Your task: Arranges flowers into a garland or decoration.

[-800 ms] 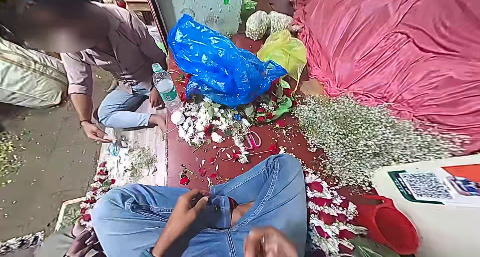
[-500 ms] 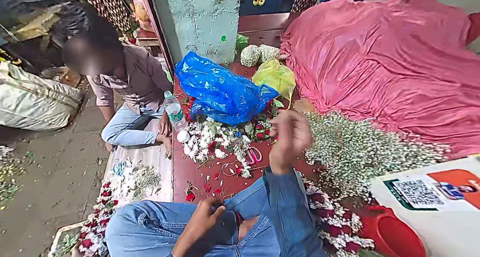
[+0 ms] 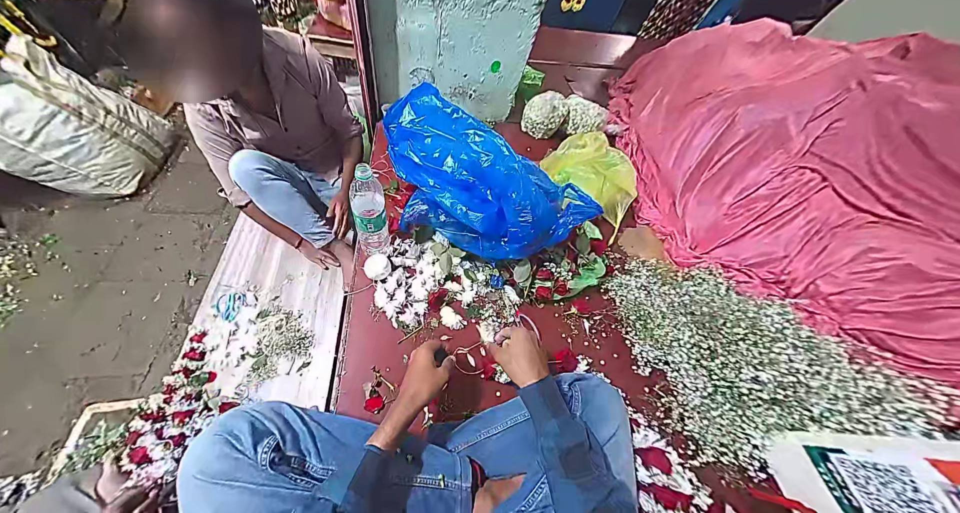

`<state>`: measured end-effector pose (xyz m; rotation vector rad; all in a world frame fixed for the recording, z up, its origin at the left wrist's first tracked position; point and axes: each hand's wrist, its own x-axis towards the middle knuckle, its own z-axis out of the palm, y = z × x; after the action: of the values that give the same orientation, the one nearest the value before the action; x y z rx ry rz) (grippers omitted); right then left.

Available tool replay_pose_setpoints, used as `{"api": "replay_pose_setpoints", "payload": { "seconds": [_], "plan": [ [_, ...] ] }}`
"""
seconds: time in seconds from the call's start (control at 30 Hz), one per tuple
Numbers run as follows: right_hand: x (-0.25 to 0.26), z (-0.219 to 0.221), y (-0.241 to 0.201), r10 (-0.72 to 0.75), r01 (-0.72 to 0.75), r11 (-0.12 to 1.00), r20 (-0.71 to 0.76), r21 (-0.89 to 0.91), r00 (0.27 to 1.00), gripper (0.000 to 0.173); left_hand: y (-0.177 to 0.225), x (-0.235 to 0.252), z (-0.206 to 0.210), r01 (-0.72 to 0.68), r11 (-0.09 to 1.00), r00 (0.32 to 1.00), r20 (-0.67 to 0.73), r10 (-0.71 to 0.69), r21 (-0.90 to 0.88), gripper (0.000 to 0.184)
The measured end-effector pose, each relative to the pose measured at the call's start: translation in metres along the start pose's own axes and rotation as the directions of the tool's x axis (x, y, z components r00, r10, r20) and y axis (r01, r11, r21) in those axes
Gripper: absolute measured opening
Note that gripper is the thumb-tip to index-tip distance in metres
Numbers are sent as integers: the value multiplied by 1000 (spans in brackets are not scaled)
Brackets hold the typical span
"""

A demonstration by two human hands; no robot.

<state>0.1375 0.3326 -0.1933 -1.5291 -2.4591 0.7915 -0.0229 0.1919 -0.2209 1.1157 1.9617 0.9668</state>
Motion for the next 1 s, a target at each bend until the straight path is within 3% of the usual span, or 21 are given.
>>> {"api": "replay_pose_setpoints", "payload": {
  "seconds": [0.07, 0.13, 0.23, 0.3, 0.37, 0.4, 0.47, 0.53, 0.63, 0.67, 0.77, 0.83, 0.9, 1.0],
  "plan": [
    [-14, -4, -11, -128, 128, 992, 23, 8, 991, 26, 1, -1, 2, 13, 995, 997, 79, -5, -101, 34],
    [-20, 0, -20, -233, 231, 972, 44, 30, 972, 24, -3, 0, 7, 13, 982, 993, 115, 9, -188, 27],
    [-6, -5, -12, -334, 323, 925, 26, 203, 942, 24, -4, 0, 5, -2, 966, 997, 77, 23, -259, 27],
    [22, -20, 6, -239, 259, 908, -103, 329, 966, 27, -3, 1, 1, -22, 946, 1000, -4, 22, -322, 26],
    [62, -22, 32, -51, 111, 959, -226, 262, 973, 31, -2, 0, 0, -46, 906, 998, -62, 21, -421, 23],
    [81, -16, 46, 11, 41, 972, -221, 230, 975, 33, -3, 1, 0, -67, 867, 997, -76, 34, -494, 23],
    [107, 0, 64, 19, 23, 976, -191, 215, 981, 23, -3, 5, 0, -98, 761, 995, -73, 67, -641, 24],
    [101, -1, 70, -16, 101, 952, -286, 288, 958, 14, 0, 1, 1, -98, 697, 995, -65, 74, -710, 27],
    [82, -27, 66, -16, 217, 873, -419, 438, 908, 15, -2, -3, 1, -65, 666, 998, -66, 24, -743, 29],
    [74, -32, 68, 7, 198, 846, -380, 496, 925, 15, -4, -6, 5, -50, 659, 999, -51, 17, -750, 30],
    [60, -31, 54, -15, 183, 594, -217, 783, 976, 19, -4, 1, 3, -105, 705, 994, -56, 92, -702, 30],
    [50, -2, 43, -120, 221, 681, -190, 699, 974, 19, -7, 1, 3, -170, 770, 984, -73, 160, -614, 29],
    [46, 34, 32, -208, 224, 849, -87, 479, 974, 18, -10, 3, 4, -212, 795, 976, -77, 205, -568, 25],
    [39, 59, 10, -149, 143, 987, 99, 67, 984, 18, -13, 3, 1, -205, 771, 978, -88, 191, -603, 22]
  ]
}}
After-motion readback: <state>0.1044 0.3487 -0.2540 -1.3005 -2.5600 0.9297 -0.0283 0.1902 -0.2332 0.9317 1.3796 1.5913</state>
